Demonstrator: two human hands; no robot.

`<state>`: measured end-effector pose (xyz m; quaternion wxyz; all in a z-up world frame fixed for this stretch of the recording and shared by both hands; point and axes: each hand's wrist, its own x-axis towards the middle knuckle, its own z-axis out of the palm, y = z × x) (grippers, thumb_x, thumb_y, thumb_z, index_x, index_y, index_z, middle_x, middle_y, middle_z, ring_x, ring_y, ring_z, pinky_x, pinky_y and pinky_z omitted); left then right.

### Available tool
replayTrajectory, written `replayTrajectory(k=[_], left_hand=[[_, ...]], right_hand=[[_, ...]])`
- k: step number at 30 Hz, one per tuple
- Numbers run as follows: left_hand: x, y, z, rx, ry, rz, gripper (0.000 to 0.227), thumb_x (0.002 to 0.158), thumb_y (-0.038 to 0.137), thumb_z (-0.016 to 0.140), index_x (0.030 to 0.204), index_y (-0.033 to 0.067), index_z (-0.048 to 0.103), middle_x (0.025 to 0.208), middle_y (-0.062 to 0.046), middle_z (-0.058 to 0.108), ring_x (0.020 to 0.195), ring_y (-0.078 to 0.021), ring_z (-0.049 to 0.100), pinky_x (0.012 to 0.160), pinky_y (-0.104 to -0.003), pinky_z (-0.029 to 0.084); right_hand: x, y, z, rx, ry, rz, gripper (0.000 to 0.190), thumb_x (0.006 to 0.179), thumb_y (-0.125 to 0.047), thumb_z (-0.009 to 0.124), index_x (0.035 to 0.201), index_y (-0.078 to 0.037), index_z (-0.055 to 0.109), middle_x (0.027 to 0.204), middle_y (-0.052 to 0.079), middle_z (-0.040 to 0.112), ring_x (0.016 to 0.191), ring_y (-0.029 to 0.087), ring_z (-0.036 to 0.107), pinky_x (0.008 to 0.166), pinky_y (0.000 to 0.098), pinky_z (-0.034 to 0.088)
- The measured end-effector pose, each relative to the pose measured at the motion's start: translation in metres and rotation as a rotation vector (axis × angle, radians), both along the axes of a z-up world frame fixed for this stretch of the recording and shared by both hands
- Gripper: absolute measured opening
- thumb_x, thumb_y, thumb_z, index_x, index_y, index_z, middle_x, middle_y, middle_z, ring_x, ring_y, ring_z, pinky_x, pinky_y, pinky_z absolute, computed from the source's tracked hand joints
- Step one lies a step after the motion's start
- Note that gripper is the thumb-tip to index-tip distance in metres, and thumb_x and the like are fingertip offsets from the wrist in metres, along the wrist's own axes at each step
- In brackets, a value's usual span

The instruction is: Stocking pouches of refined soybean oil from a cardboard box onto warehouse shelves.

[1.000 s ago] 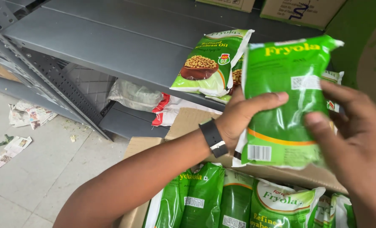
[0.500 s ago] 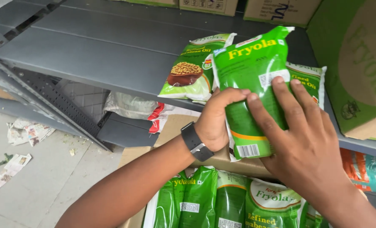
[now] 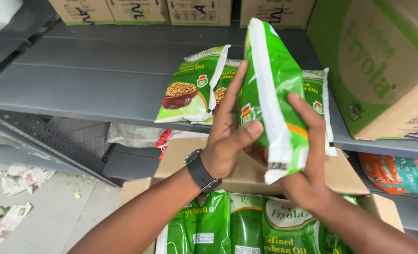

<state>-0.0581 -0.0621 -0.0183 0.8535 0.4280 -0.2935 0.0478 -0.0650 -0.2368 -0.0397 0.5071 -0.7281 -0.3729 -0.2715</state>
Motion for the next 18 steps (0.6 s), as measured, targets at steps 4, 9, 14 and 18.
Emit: replayTrajectory(k=[4, 9, 14, 18], left_hand=[[0.013, -0.006, 0.011, 0.187, -0.168, 0.156, 0.079, 0.099, 0.023, 0.078, 0.164, 0.0106, 0.035, 0.152, -0.013, 0.046, 0.137, -0.0201, 0.051, 0.122, -0.036, 0.041], [0.063, -0.031, 0.016, 0.44, -0.458, 0.435, 0.06, 0.104, 0.024, 0.08, 0.153, 0.008, 0.051, 0.156, -0.013, 0.045, 0.143, -0.0206, 0.047, 0.126, -0.032, 0.035], [0.131, -0.055, 0.006, 0.665, -0.498, 0.545, 0.047, 0.109, 0.03, 0.072, 0.149, 0.0114, 0.057, 0.164, -0.02, 0.046, 0.153, -0.03, 0.043, 0.126, -0.036, 0.037], [0.138, -0.054, -0.015, 0.73, -0.329, 0.298, 0.056, 0.104, 0.051, 0.062, 0.148, 0.0171, 0.054, 0.153, -0.016, 0.063, 0.138, -0.0313, 0.061, 0.124, -0.038, 0.047]], right_hand=[[0.006, -0.001, 0.015, 0.038, 0.039, -0.019, 0.072, 0.104, -0.024, 0.057, 0.164, 0.0, 0.025, 0.155, 0.017, 0.04, 0.136, 0.022, 0.048, 0.121, 0.036, 0.041], [0.027, -0.009, 0.017, 0.103, 0.117, -0.002, 0.068, 0.114, -0.039, 0.048, 0.162, 0.002, 0.023, 0.151, 0.016, 0.047, 0.138, 0.021, 0.049, 0.119, 0.0351, 0.039], [0.081, -0.04, 0.007, 0.37, 0.716, -0.086, 0.058, 0.105, -0.039, 0.054, 0.147, 0.001, 0.05, 0.13, 0.01, 0.057, 0.116, 0.016, 0.055, 0.101, 0.0318, 0.047], [0.084, -0.052, 0.007, 0.343, 0.278, -0.316, 0.059, 0.103, -0.018, 0.077, 0.144, 0.002, 0.039, 0.136, 0.012, 0.054, 0.126, 0.017, 0.054, 0.109, 0.0322, 0.046]])
